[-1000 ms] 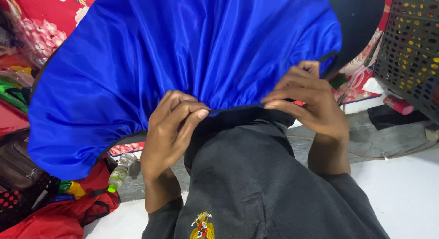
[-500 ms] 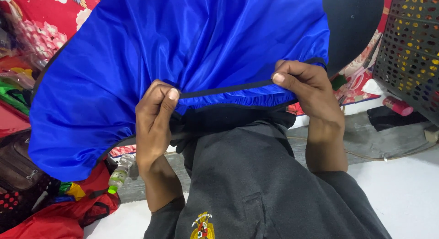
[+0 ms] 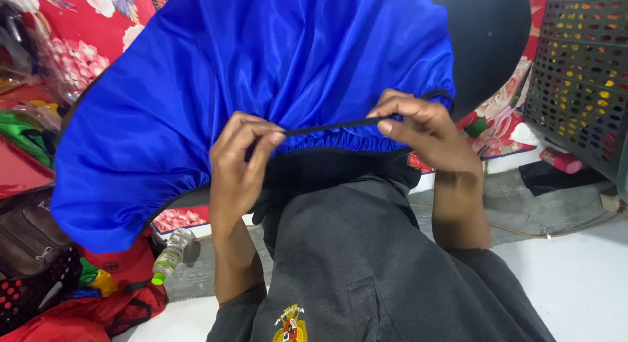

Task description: Assembling a blue fabric cover by manually fitting a black elastic band around its edge and singeing the ends with a lighter.

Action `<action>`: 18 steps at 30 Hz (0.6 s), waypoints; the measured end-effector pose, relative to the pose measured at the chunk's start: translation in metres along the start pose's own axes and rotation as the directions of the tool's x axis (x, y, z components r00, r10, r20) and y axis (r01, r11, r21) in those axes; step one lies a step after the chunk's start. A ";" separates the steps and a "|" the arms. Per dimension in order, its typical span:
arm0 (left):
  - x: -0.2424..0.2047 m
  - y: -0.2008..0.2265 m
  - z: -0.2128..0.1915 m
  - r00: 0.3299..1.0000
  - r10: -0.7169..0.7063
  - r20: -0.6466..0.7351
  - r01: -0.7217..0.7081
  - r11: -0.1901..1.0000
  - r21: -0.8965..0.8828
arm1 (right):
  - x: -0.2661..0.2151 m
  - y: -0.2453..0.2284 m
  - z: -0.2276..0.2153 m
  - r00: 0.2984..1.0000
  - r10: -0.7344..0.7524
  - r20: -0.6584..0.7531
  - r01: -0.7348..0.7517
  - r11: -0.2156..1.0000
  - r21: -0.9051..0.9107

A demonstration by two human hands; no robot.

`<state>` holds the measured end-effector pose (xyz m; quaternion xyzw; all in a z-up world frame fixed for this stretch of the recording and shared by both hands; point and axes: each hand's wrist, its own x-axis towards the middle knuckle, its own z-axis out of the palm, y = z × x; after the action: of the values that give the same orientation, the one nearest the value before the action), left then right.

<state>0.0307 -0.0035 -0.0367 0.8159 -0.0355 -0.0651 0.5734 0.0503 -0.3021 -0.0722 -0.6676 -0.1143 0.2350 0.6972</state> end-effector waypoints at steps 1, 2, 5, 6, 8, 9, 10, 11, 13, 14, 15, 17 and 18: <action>0.000 0.001 0.001 0.994 0.105 0.011 -0.106 0.992 0.071 | 0.000 -0.002 0.001 0.996 -0.084 0.037 0.086 0.995 -0.053; -0.001 0.006 0.000 0.993 0.117 0.005 -0.117 0.991 0.072 | 0.002 -0.008 0.006 0.995 -0.094 0.039 0.096 0.994 -0.061; -0.003 0.022 -0.004 0.957 0.289 0.003 -0.282 0.931 0.233 | 0.005 -0.028 0.019 0.963 -0.266 -0.052 0.243 0.934 -0.263; -0.005 0.025 -0.005 0.939 0.345 -0.002 -0.326 0.889 0.321 | 0.005 -0.032 0.024 0.927 -0.355 -0.123 0.283 0.875 -0.392; -0.009 0.030 -0.007 0.907 0.421 -0.010 -0.380 0.829 0.409 | 0.003 -0.040 0.034 0.867 -0.467 -0.173 0.319 0.787 -0.529; -0.010 0.032 -0.007 0.895 0.445 -0.029 -0.394 0.819 0.417 | 0.002 -0.043 0.040 0.806 -0.556 -0.204 0.334 0.712 -0.618; -0.011 0.033 -0.006 0.880 0.472 -0.050 -0.408 0.807 0.427 | 0.000 -0.045 0.046 0.732 -0.644 -0.223 0.339 0.628 -0.700; -0.012 0.037 -0.004 0.868 0.494 -0.058 -0.424 0.796 0.431 | -0.001 -0.044 0.050 0.718 -0.663 -0.212 0.353 0.609 -0.710; -0.011 0.043 -0.003 0.821 0.565 -0.077 -0.484 0.762 0.430 | 0.000 -0.044 0.060 0.536 -0.822 -0.190 0.413 0.452 -0.790; -0.010 0.043 0.003 0.806 0.586 -0.085 -0.499 0.750 0.435 | -0.001 -0.045 0.063 0.518 -0.837 -0.177 0.423 0.431 -0.797; -0.009 0.043 0.008 0.773 0.625 -0.107 -0.528 0.728 0.437 | -0.003 -0.044 0.066 0.457 -0.872 -0.177 0.416 0.385 -0.824; -0.007 0.042 0.017 0.724 0.676 -0.138 -0.568 0.698 0.437 | -0.005 -0.046 0.073 0.383 -0.910 -0.158 0.408 0.319 -0.856; -0.007 0.042 0.021 0.695 0.700 -0.166 -0.590 0.687 0.424 | -0.006 -0.046 0.076 0.319 -0.935 -0.152 0.420 0.284 -0.862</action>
<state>0.0217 -0.0361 -0.0039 0.8339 -0.2428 0.2817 0.4077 0.0171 -0.2380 -0.0196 -0.7691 -0.2412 -0.4313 0.4054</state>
